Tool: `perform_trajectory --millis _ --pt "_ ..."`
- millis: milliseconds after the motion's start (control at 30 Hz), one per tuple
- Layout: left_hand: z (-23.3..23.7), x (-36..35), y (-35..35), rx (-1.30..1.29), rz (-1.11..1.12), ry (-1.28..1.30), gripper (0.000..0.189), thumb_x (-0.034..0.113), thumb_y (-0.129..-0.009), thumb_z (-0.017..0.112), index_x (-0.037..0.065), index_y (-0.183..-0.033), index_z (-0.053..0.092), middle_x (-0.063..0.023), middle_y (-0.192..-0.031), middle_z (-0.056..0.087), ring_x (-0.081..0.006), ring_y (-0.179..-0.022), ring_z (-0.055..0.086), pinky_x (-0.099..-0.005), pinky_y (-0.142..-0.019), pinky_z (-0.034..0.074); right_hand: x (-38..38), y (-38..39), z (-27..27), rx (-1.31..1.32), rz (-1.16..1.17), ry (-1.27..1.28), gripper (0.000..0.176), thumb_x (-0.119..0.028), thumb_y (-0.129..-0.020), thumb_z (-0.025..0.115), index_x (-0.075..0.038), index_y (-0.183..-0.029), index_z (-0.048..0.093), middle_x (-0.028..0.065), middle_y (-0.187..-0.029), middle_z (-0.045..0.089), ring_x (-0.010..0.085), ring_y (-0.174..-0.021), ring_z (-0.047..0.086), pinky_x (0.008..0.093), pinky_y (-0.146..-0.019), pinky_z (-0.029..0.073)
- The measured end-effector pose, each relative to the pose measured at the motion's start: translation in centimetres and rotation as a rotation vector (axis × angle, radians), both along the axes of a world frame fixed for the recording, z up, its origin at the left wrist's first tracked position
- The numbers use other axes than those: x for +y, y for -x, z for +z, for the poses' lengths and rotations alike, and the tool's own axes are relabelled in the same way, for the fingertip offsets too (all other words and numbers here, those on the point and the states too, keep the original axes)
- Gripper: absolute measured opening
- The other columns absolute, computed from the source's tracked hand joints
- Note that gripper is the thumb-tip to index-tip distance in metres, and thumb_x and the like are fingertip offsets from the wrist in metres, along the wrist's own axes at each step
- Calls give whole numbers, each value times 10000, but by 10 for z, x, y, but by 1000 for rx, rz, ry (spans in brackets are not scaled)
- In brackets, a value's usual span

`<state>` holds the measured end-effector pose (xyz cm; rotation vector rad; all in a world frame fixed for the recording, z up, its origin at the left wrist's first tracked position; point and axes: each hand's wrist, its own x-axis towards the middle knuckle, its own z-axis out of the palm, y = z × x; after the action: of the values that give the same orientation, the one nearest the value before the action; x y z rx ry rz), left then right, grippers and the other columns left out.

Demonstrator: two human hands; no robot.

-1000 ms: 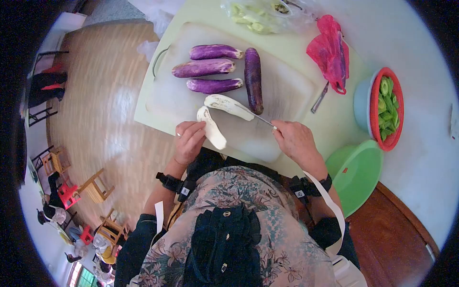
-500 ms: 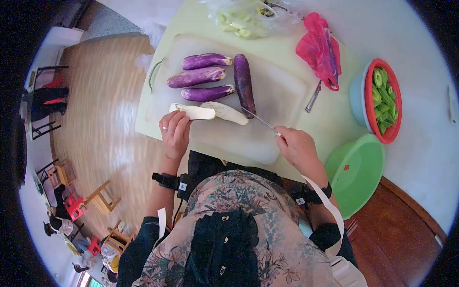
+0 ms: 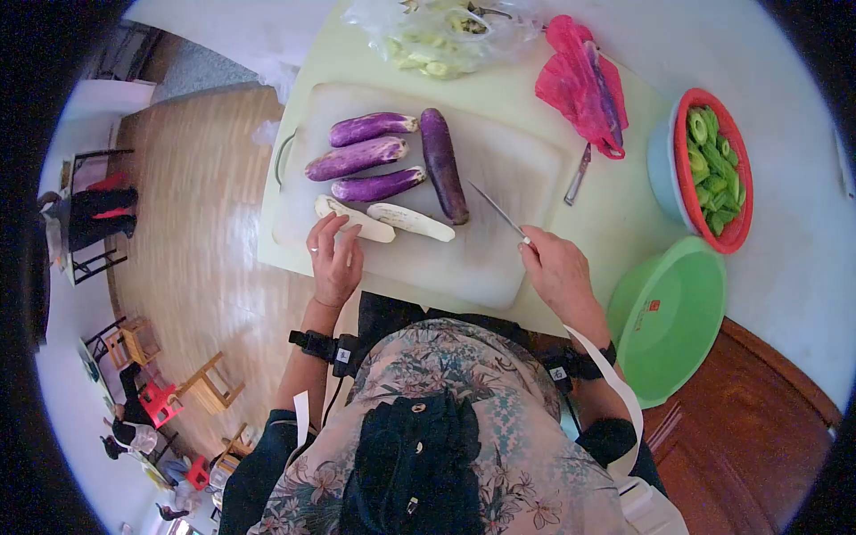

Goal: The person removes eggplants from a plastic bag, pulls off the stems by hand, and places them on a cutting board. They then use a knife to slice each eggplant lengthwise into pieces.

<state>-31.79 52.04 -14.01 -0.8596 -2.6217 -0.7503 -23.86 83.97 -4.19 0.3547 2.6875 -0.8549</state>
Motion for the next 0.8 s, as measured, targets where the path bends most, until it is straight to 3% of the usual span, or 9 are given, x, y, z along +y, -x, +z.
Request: perform_trajectory --millis 200,533,633,800 --pt "5 17 9 -78 -95 -19 366 -53 -694 631 66 -1039 603 -119 -1142 534 -333 -1122 497 -435 -946 379 2 -3 -9 4 -47 30 266 -177 -865 546 -59 -1099 591 182 -821 634 365 -755 608 438 -671 467" --pt "20 47 22 -86 -247 -61 399 -56 -670 633 52 -1054 618 -127 -1109 542 -341 -1081 519 -453 -918 412 3 -12 -18 27 -137 64 278 -172 -866 547 -47 -1112 585 196 -825 633 371 -768 611 440 -687 471" --pt "23 74 32 -68 -355 -57 404 -35 -675 616 49 -1069 623 -128 -1150 538 -331 -1104 508 -455 -942 403 2 -12 -28 70 -148 40 275 -163 -863 544 -52 -1113 582 190 -829 623 368 -766 607 440 -687 471" --pt "30 114 49 -34 -404 251 443 9 -728 561 68 -1167 579 -79 -1298 492 -281 -1311 357 -452 -1050 307 2 -10 -58 138 -199 -118 274 -144 -862 536 -78 -1125 573 163 -895 578 350 -795 590 432 -686 475"
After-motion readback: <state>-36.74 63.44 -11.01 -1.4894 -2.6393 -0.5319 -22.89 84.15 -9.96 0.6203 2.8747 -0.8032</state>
